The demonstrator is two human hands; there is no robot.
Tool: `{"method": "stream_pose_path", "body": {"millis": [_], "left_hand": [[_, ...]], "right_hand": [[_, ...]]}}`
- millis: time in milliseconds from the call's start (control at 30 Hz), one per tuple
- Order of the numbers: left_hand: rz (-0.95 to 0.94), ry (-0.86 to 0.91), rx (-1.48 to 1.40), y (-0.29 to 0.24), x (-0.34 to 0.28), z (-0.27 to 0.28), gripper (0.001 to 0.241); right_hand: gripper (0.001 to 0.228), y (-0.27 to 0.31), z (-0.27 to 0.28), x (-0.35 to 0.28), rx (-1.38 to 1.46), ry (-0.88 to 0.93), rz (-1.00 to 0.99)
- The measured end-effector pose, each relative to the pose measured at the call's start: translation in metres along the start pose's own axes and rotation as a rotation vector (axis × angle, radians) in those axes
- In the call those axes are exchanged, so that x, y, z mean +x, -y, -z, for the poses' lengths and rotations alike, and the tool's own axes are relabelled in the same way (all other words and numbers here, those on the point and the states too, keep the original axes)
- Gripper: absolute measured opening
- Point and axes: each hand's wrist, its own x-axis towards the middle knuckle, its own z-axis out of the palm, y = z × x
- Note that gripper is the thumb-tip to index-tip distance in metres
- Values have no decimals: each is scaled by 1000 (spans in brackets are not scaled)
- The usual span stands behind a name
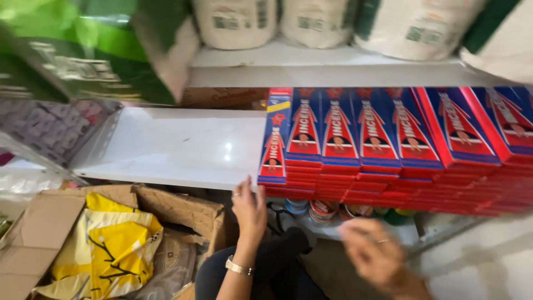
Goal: Organizing and restocking boxes of incense on a grocery store shelf.
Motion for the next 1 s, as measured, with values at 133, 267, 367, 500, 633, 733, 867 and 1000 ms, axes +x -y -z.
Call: {"method": "stream_pose_path", "body": {"millis": [133,267,367,500,633,733,867,1000], "left_hand": [[139,157,-21,21,4,-11,41],[70,58,-119,17,-1,-12,39],[103,69,-108,9,3,-4,39],[201,75,-202,6,12,-2,36],[310,86,-269,-18,33,8,33],[543,188,-491,-36,53,14,38],[461,186,-576,-4,57,-8,41],[526,130,-796,16,49,-6,43]], "right_hand": [[28,56,-47,21,141,1,64],[28,54,-62,11,172,61,74],[27,49,-63,10,148,89,-25],[27,44,-67,14,75,67,-65],[26,46,-71,17,102,54,-48],[27,46,-71,15,97,50,-29],[27,45,-65,13,90,44,-14],[28,41,-63,9,73,53,-24]]}}
